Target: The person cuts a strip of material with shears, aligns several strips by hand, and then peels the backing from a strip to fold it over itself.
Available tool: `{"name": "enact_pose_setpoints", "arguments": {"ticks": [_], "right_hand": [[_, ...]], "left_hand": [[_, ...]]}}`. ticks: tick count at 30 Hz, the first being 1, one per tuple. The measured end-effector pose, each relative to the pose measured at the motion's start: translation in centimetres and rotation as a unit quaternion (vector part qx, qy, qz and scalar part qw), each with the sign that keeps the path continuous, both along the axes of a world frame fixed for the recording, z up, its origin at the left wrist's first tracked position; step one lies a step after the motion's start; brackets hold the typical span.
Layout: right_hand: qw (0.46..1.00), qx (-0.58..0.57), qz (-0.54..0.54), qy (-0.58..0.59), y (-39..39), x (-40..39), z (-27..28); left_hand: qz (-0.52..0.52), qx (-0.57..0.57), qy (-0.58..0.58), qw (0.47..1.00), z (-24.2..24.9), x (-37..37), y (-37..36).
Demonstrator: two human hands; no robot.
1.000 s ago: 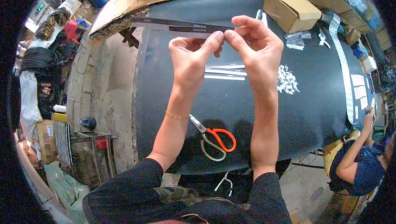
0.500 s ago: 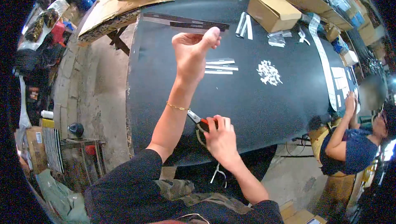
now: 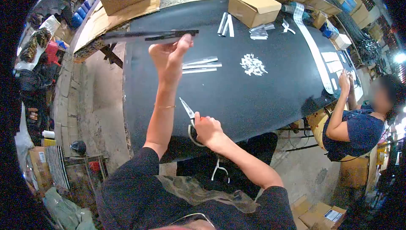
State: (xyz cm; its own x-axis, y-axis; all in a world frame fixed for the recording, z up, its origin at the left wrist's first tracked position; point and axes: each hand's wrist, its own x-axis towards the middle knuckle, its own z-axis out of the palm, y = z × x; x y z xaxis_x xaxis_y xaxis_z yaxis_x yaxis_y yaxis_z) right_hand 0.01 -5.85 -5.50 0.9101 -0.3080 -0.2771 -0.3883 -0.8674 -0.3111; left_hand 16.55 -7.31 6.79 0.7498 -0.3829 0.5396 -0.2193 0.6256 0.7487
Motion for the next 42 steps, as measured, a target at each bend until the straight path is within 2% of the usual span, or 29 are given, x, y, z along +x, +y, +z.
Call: {"name": "enact_pose_setpoints", "arguments": {"ticks": [1, 3, 4, 5, 6, 7, 9, 10, 11, 13, 15, 16, 17, 20, 29, 42], "right_hand": [[1.000, -0.002, 0.001, -0.005, -0.8, -0.7, 0.3], [0.983, 0.163, 0.043, -0.068, -3.8, -2.3, 1.2], [0.972, 0.226, 0.045, -0.043, -5.3, -2.6, 1.8], [0.973, 0.219, 0.057, -0.043, -6.6, -3.2, 2.6], [0.911, 0.398, -0.033, -0.106, -7.7, -4.0, 3.4], [0.804, 0.560, -0.125, -0.157, -8.7, -4.4, 4.2], [0.766, 0.555, -0.147, -0.289, -10.8, -3.8, 5.7], [0.699, 0.614, -0.146, -0.337, -11.3, -3.2, 8.3], [0.680, 0.622, -0.120, -0.370, -12.5, -2.7, 8.9], [0.701, 0.605, -0.038, -0.376, -14.8, -1.3, 11.0], [0.721, 0.563, -0.031, -0.403, -16.0, 0.3, 11.9], [0.734, 0.528, -0.030, -0.426, -16.3, 1.1, 12.0], [0.735, 0.533, -0.034, -0.418, -16.6, 1.6, 11.9], [0.837, 0.357, -0.061, -0.409, -17.6, 3.7, 12.1], [0.830, 0.345, -0.059, -0.434, -18.2, 5.6, 10.7], [0.841, 0.362, -0.046, -0.399, -18.6, 6.1, 10.3]], "left_hand": [[0.008, 0.000, -0.018, 1.000, 0.1, -0.1, 0.1], [0.010, 0.020, -0.020, 1.000, 0.1, -0.8, 0.1], [-0.011, 0.010, 0.020, 1.000, 0.3, -1.3, -0.2], [-0.026, -0.001, 0.063, 0.998, 0.5, -1.4, -0.6], [-0.045, -0.020, 0.082, 0.995, 0.8, -1.6, -1.3], [-0.058, -0.005, 0.095, 0.994, 1.3, -1.9, -1.9], [-0.084, -0.053, 0.112, 0.989, 2.0, -2.3, -3.9], [-0.081, -0.060, 0.113, 0.988, 2.3, -2.7, -4.7], [-0.091, -0.066, 0.123, 0.986, 2.6, -3.2, -5.5], [-0.112, -0.068, 0.128, 0.983, 2.8, -4.1, -6.5], [-0.123, -0.082, 0.141, 0.979, 2.3, -4.3, -7.9], [-0.113, -0.023, 0.147, 0.982, 2.3, -3.8, -8.1], [-0.109, -0.020, 0.156, 0.982, 2.0, -3.8, -8.3], [-0.111, -0.052, 0.186, 0.975, 1.7, -2.9, -9.2], [-0.089, 0.011, 0.194, 0.977, 0.8, -1.6, -10.1], [-0.072, -0.011, 0.185, 0.980, 0.7, -0.9, -10.2]]}}
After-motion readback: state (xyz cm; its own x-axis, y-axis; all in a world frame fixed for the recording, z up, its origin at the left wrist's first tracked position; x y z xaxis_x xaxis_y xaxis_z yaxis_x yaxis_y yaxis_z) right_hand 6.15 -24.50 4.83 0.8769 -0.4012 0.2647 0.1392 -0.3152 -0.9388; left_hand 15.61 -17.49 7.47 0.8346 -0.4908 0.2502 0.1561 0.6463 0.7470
